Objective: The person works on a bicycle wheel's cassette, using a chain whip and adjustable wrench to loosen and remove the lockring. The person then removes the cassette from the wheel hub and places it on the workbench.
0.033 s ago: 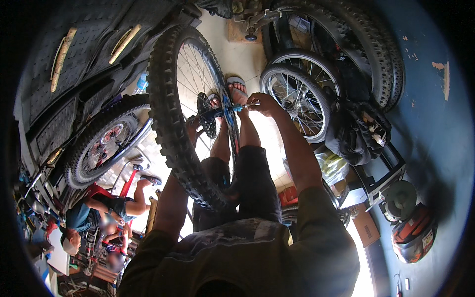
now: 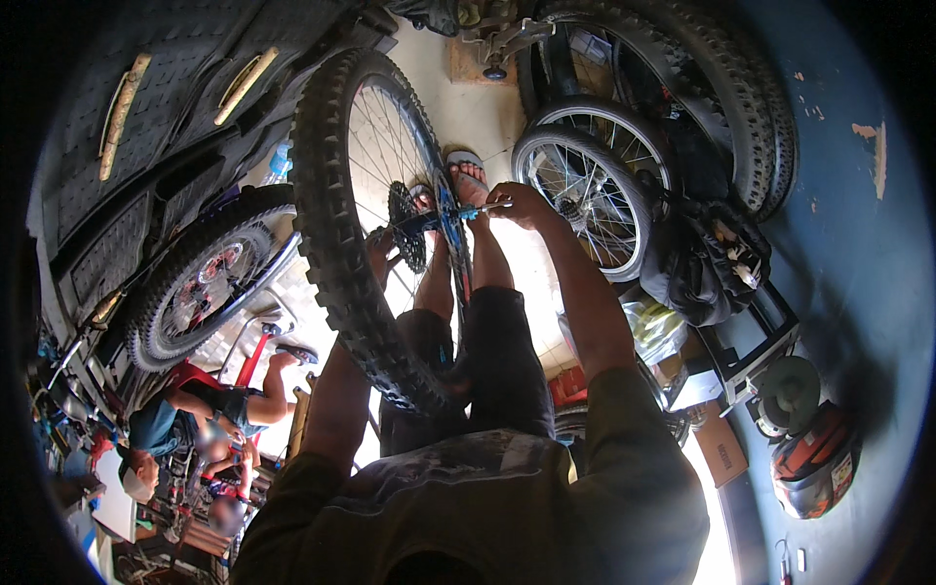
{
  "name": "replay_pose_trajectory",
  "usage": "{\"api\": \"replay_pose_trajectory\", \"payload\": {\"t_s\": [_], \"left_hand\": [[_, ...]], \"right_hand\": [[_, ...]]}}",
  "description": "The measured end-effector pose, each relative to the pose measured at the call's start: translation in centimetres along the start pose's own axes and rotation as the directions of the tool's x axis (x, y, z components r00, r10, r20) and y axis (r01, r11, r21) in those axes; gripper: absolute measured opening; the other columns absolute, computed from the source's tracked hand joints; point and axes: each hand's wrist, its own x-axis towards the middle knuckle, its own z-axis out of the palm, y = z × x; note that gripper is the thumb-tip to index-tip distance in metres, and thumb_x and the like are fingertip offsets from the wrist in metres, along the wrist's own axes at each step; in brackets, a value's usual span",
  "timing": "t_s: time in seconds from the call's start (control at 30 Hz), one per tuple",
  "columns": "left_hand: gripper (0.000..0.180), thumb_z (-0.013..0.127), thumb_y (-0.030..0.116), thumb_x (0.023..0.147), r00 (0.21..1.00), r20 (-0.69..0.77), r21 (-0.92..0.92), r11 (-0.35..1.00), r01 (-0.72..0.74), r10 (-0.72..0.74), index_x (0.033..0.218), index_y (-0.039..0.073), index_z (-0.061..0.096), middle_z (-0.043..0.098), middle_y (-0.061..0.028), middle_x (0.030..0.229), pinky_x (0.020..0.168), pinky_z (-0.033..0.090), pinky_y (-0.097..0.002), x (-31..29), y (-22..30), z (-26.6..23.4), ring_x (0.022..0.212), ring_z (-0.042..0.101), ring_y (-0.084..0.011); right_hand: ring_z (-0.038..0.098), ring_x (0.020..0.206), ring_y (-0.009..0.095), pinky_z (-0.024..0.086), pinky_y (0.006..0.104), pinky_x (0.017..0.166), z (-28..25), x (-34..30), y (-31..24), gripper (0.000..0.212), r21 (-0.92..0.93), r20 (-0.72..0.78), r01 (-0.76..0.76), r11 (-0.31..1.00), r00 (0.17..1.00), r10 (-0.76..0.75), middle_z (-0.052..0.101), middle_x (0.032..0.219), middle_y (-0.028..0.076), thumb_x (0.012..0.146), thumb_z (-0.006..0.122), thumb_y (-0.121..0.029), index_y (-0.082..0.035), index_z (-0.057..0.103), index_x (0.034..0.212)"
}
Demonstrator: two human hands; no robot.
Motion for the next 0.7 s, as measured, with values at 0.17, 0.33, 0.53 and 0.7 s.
{"api": "replay_pose_trajectory", "payload": {"t_s": [0.17, 0.33, 0.53, 0.7], "left_hand": [[0.039, 0.055, 0.022, 0.107, 1.0, -0.014, -0.007, 1.0, 0.012, -0.012, 0.141, 0.003, 0.053, 0.06, -0.0139, 0.128, 0.09, 0.055, -0.0394, -0.1, -0.1, 0.1, 0.111, 0.065, -0.0251], [0.039, 0.055, 0.022, 0.107, 1.0, -0.023, -0.018, 1.0, 0.015, -0.016, 0.14, 0.003, 0.054, 0.061, -0.0138, 0.127, 0.089, 0.055, -0.0393, 0.0, -0.6, 0.5, 0.11, 0.065, -0.025], [0.038, 0.055, 0.023, 0.107, 0.999, -0.027, -0.021, 1.0, 0.021, -0.021, 0.14, 0.003, 0.054, 0.061, -0.0136, 0.125, 0.088, 0.055, -0.0393, 0.1, -0.4, 0.7, 0.109, 0.065, -0.0248], [0.038, 0.055, 0.023, 0.107, 0.999, -0.034, -0.023, 0.999, 0.024, -0.025, 0.139, 0.003, 0.054, 0.061, -0.0135, 0.124, 0.087, 0.055, -0.0392, 0.2, -0.5, 0.7, 0.107, 0.065, -0.0247]], "right_hand": [[0.07, 0.085, 0.024, 0.054, 0.0381, 0.076, -0.2, 0.8, 0.2, 0.027, -0.071, -0.024, 0.108, 0.992, 0.994, -0.11, 0.072, 0.091, 0.009, 0.079, 0.089, -0.013, -0.009, 0.072, 0.1], [0.069, 0.083, 0.023, 0.053, 0.0387, 0.074, -0.5, 0.7, -1.6, 0.029, -0.154, -0.028, 0.161, 0.975, 0.986, -0.167, 0.071, 0.088, 0.008, 0.074, 0.09, -0.012, -0.009, 0.071, 0.095], [0.068, 0.086, 0.021, 0.055, 0.0386, 0.079, -0.5, 0.9, -1.0, 0.029, -0.222, -0.012, 0.154, 0.963, 0.987, -0.161, 0.071, 0.089, 0.007, 0.077, 0.088, -0.008, -0.008, 0.07, 0.099], [0.072, 0.092, 0.029, 0.055, 0.0421, 0.081, -1.3, 1.2, -0.4, 0.028, -0.188, 0.067, 0.097, 0.977, 0.994, -0.086, 0.075, 0.096, 0.011, 0.084, 0.085, -0.025, -0.01, 0.074, 0.105]]}}
